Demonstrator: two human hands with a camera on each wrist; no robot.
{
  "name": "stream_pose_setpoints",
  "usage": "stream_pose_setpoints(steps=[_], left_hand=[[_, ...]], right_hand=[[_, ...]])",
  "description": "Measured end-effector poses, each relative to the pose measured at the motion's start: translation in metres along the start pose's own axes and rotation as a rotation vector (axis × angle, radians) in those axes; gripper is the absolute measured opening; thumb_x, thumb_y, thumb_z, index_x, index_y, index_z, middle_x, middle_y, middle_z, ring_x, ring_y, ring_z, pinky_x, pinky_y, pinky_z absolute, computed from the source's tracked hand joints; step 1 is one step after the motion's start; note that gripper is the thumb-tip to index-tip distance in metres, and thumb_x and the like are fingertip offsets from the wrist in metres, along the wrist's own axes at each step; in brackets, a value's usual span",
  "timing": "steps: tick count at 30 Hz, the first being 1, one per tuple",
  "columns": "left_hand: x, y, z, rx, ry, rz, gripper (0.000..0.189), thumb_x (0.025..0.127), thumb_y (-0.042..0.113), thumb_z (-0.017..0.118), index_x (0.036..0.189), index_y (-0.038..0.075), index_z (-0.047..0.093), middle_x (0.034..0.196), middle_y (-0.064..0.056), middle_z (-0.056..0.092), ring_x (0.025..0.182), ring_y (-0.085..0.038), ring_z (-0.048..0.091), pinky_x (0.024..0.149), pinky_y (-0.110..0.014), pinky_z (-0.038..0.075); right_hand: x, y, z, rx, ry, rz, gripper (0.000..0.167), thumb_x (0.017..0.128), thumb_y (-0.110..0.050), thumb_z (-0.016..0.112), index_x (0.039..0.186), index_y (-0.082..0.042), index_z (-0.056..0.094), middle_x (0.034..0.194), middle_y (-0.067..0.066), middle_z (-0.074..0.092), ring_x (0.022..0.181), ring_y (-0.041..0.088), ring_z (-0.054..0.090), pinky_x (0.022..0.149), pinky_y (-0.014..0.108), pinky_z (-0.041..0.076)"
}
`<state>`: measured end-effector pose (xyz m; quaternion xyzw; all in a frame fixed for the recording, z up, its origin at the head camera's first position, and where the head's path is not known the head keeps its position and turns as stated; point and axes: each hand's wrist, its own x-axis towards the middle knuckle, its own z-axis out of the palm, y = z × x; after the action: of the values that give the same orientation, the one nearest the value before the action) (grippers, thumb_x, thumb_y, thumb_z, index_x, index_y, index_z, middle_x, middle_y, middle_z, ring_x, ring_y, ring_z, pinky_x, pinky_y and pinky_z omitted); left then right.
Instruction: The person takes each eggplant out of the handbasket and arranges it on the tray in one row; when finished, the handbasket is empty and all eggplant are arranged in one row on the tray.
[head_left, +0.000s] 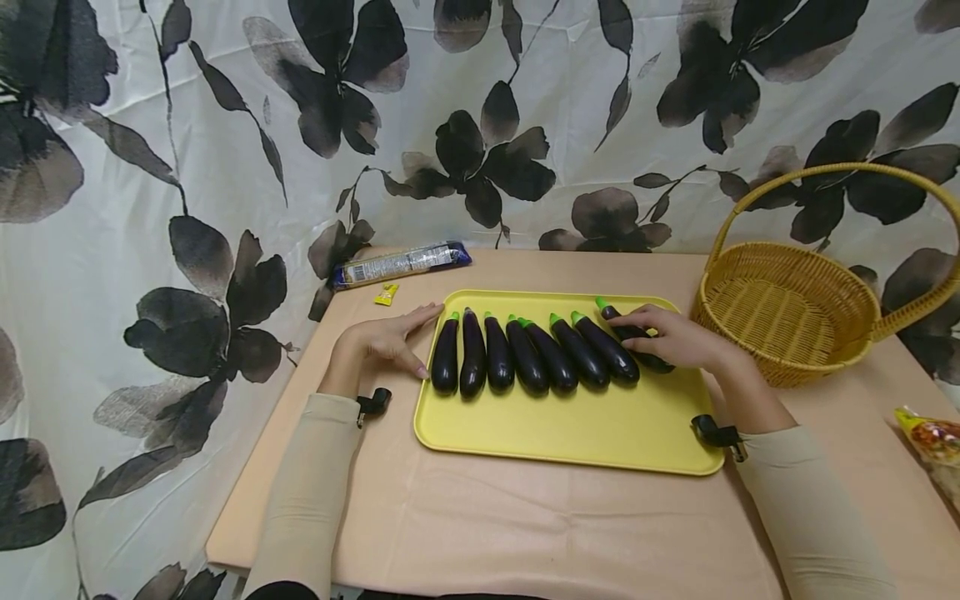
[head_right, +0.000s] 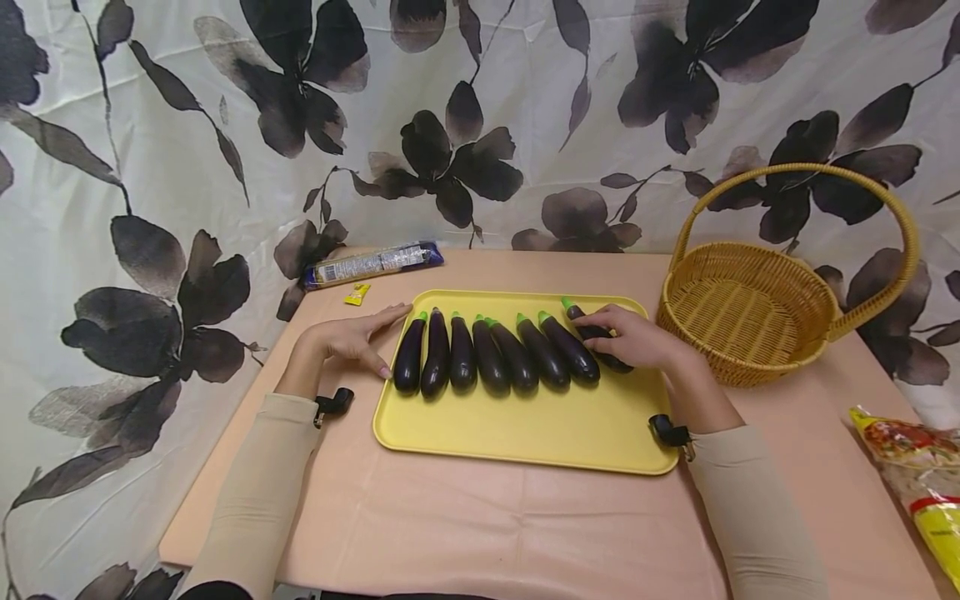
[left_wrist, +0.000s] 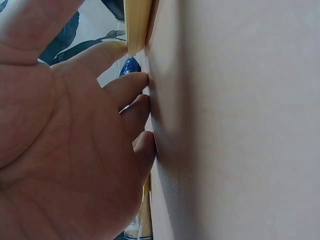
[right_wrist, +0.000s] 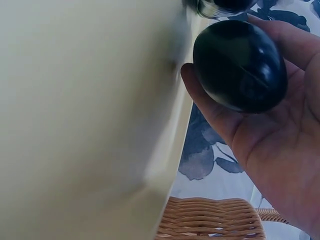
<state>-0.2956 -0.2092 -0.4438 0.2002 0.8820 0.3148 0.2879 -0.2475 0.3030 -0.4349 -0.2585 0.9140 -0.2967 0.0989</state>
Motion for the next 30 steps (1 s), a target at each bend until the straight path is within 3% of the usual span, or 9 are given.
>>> stream_pose_setpoints(steps=[19, 30], left_hand=[[0.0039, -0.0016, 0.0014, 0.007, -0.001, 0.007, 0.137, 0.063, 0.037, 0.101, 0.168, 0.034, 0.013, 0.177, 0.001, -0.005, 0.163, -0.024, -0.011, 0.132, -0.053, -0.002], [0.0038, -0.0007, 0.0019, 0.026, -0.009, 0.003, 0.137, 0.064, 0.037, 0.100, 0.169, 0.034, 0.011, 0.177, 0.000, -0.006, 0.163, -0.025, -0.011, 0.132, -0.053, -0.003]], right_hand=[[-0.0017, 0.0025, -0.0003, -0.009, 0.002, 0.003, 0.040, 0.105, -0.017, 0.062, 0.145, -0.009, 0.063, 0.143, 0.022, 0.059, 0.132, 0.040, 0.053, 0.101, 0.054, 0.045], [-0.0031, 0.0045, 0.0003, 0.008, 0.012, -0.012, 0.043, 0.105, -0.020, 0.062, 0.146, -0.008, 0.061, 0.146, 0.023, 0.057, 0.137, 0.043, 0.050, 0.108, 0.062, 0.043]])
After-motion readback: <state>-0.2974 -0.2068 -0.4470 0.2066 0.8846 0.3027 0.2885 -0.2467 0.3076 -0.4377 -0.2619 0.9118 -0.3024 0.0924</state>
